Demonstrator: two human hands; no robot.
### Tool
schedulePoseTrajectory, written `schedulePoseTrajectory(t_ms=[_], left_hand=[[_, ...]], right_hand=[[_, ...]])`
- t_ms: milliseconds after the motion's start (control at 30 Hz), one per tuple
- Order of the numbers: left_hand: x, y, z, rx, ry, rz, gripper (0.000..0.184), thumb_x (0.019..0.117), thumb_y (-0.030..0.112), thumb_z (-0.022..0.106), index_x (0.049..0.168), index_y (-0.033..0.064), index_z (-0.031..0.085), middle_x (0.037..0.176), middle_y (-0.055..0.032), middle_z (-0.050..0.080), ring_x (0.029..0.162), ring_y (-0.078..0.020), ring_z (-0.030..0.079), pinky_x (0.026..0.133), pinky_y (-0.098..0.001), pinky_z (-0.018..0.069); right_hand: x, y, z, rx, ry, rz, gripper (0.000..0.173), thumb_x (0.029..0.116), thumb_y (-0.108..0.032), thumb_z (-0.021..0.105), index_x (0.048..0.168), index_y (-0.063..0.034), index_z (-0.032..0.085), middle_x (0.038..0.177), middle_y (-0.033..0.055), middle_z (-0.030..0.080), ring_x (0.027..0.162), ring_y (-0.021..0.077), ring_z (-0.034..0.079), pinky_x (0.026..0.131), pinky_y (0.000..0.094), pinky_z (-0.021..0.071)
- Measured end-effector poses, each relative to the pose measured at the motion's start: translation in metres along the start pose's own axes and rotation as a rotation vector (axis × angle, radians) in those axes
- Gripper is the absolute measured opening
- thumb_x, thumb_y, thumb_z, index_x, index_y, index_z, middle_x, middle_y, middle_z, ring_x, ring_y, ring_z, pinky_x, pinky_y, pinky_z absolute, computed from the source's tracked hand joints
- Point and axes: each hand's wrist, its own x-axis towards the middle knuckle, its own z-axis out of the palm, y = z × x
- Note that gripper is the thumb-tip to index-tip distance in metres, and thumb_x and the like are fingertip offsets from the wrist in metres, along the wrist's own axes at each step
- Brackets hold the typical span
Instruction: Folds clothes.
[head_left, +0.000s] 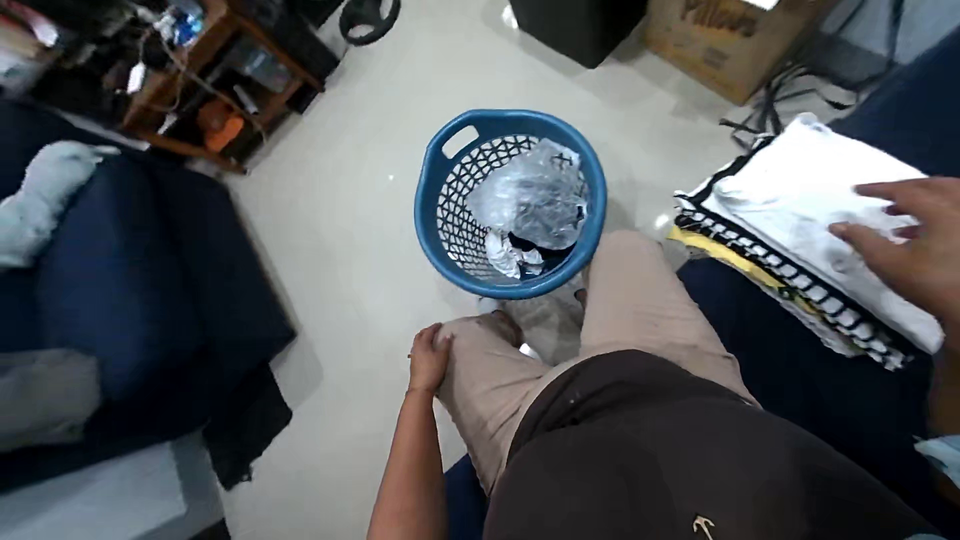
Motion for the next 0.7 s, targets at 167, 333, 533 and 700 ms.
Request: schedulePoseTrajectory(t_ms=[167, 333, 533, 700], left_hand=[[0.005, -0.004, 0.010, 0.013, 0.075, -0.111, 0.045, 0.1051, 0.031, 0.056, 0.143, 0.0061, 0.058, 0.152, -0.0219, 0.048, 0.141, -0.0420, 0.045, 0.115, -0.0603, 0.0355], [0.012, 0.003, 0.008, 0.035, 0.097, -0.245, 0.042, 0.1034, 0.038, 0.056, 0.137, 0.0137, 0.064, 0.149, -0.0150, 0.053, 0.137, -0.0388, 0.050, 0.109, -0.0607, 0.0418], [0.020, -0.006, 0.003, 0.004, 0.102, -0.252, 0.040, 0.1020, 0.038, 0.057, 0.133, 0.0138, 0.067, 0.145, -0.0125, 0.057, 0.133, -0.0343, 0.054, 0.107, -0.0574, 0.0443], [0.030, -0.007, -0.001, -0.024, 0.053, -0.257, 0.041, 0.1004, 0.039, 0.058, 0.131, 0.0130, 0.068, 0.143, -0.0116, 0.058, 0.132, -0.0314, 0.055, 0.108, -0.0545, 0.0448]], right_hand=[[0.071, -0.127, 0.088, 0.172, -0.406, -0.311, 0.040, 0.0951, -0.011, 0.074, 0.132, 0.0005, 0.064, 0.130, 0.0266, 0.061, 0.108, 0.0439, 0.065, 0.089, 0.0613, 0.0538], [0.126, -0.204, 0.231, 0.265, -0.858, -0.369, 0.034, 0.0986, -0.013, 0.069, 0.130, -0.0011, 0.065, 0.127, 0.0197, 0.067, 0.108, 0.0340, 0.068, 0.097, 0.0533, 0.0538], [0.156, -0.253, 0.381, 0.057, -1.090, -0.340, 0.033, 0.0976, -0.012, 0.069, 0.127, 0.0028, 0.067, 0.122, 0.0247, 0.067, 0.118, 0.0405, 0.062, 0.105, 0.0606, 0.0447], [0.172, -0.263, 0.484, -0.108, -1.186, -0.330, 0.034, 0.0955, -0.015, 0.070, 0.124, 0.0031, 0.068, 0.125, 0.0293, 0.065, 0.121, 0.0472, 0.059, 0.102, 0.0675, 0.0435]])
